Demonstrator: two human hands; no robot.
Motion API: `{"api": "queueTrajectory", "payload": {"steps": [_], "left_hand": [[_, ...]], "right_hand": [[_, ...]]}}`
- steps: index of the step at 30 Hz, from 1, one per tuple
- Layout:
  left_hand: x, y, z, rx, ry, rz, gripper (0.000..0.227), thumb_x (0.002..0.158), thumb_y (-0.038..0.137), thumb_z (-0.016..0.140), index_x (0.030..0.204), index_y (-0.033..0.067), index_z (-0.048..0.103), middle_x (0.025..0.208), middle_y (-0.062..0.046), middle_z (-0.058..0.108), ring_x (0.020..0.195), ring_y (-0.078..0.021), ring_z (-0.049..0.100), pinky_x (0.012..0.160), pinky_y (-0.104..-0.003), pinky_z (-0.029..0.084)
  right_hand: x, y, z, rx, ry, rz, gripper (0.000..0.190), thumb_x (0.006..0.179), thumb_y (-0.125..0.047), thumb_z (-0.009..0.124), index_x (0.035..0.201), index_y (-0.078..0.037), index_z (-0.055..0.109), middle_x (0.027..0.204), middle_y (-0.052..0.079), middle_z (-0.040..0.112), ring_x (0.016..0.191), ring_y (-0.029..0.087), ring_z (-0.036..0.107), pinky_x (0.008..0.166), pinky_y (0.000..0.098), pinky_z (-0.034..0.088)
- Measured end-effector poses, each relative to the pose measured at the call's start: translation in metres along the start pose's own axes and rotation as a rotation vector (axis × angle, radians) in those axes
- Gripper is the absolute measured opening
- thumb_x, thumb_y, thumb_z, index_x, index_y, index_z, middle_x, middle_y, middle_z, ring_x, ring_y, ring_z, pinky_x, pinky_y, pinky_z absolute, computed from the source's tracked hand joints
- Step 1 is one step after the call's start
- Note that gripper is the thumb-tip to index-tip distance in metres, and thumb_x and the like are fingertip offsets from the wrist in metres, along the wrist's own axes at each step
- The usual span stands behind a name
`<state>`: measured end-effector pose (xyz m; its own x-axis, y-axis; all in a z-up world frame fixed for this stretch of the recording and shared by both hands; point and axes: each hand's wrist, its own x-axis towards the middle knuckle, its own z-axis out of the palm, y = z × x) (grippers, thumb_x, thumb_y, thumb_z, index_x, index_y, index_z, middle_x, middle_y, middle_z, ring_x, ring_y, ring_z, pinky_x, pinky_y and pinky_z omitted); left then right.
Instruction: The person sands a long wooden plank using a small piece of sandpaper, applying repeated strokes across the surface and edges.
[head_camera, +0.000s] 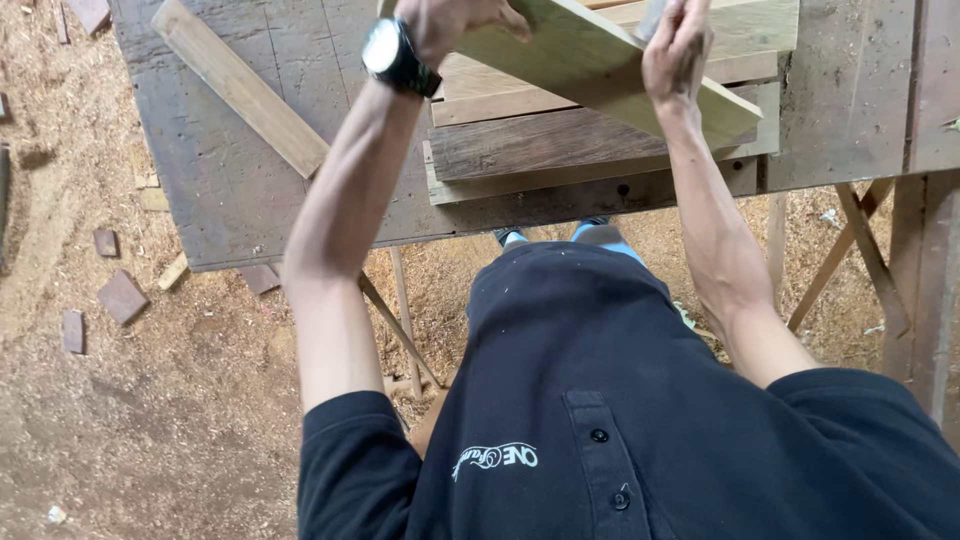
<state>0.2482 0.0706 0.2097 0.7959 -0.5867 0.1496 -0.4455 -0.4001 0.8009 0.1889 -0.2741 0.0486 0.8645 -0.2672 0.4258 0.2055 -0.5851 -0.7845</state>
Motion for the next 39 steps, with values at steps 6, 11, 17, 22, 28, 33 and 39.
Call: {"api": "queueTrajectory", "payload": {"steps": [6,11,17,22,28,33,39], "left_hand": [[-0.022,0.026,0.111,0.425,0.959,0.28,0.044,0.093,0.03,0.073,0.132,0.0177,0.055,0.135,-0.011,0.053,0.13,-0.0248,0.049,0.111,-0.045,0.046],[-0.06,0.029,0.229,-0.651,0.651,-0.445,0.085,0.092,0.034,0.078,0.155,0.0053,0.029,0.159,-0.019,0.031,0.143,-0.0274,0.037,0.115,-0.047,0.035],[-0.035,-0.029,0.256,-1.033,0.539,-0.409,0.047,0.095,0.024,0.074,0.13,-0.0022,0.056,0.12,-0.016,0.07,0.108,-0.0227,0.067,0.094,-0.035,0.057],[-0.02,-0.072,0.221,-0.828,0.444,-0.477,0.044,0.093,0.025,0.075,0.126,-0.0025,0.062,0.117,-0.017,0.073,0.103,-0.022,0.07,0.089,-0.032,0.061],[-0.035,-0.11,0.204,-0.703,0.308,-0.487,0.048,0.094,0.025,0.075,0.13,-0.003,0.059,0.117,-0.017,0.073,0.101,-0.0218,0.072,0.086,-0.032,0.062],[-0.063,-0.116,0.237,-0.8,0.297,-0.581,0.05,0.093,0.022,0.074,0.132,-0.0027,0.056,0.113,-0.015,0.074,0.097,-0.0191,0.072,0.082,-0.031,0.062],[-0.077,-0.11,0.256,-0.656,0.344,-0.55,0.047,0.095,0.025,0.074,0.13,-0.0011,0.057,0.111,-0.012,0.074,0.095,-0.0163,0.071,0.082,-0.031,0.06]], "right_hand": [[-0.018,0.041,-0.021,0.014,0.178,0.168,0.024,0.117,-0.022,0.034,0.114,-0.006,0.052,0.079,0.005,0.059,0.068,0.014,0.054,0.061,0.0336,0.045],[-0.053,0.041,-0.011,0.123,0.197,0.5,0.027,0.111,-0.028,0.035,0.106,-0.006,0.05,0.082,0.004,0.064,0.073,0.013,0.061,0.06,0.0337,0.053],[-0.069,0.009,0.021,-0.026,0.32,0.462,0.035,0.111,-0.036,0.042,0.105,-0.003,0.052,0.093,0.013,0.07,0.087,0.024,0.069,0.077,0.0471,0.052],[-0.078,-0.004,0.019,0.268,0.207,0.66,0.032,0.111,-0.035,0.037,0.122,-0.008,0.048,0.11,0.008,0.062,0.099,0.021,0.068,0.084,0.0384,0.059],[-0.117,0.005,-0.009,0.379,0.107,0.646,0.027,0.113,-0.033,0.037,0.108,-0.009,0.047,0.106,0.007,0.063,0.092,0.015,0.069,0.075,0.0329,0.063],[-0.155,0.024,-0.029,0.435,0.036,0.735,0.022,0.114,-0.03,0.041,0.106,-0.009,0.044,0.098,0.004,0.062,0.081,0.012,0.068,0.061,0.0261,0.062],[-0.17,0.023,-0.024,0.366,-0.031,0.621,0.023,0.117,-0.027,0.043,0.106,-0.007,0.046,0.1,0.003,0.062,0.085,0.009,0.065,0.068,0.0253,0.061]]}}
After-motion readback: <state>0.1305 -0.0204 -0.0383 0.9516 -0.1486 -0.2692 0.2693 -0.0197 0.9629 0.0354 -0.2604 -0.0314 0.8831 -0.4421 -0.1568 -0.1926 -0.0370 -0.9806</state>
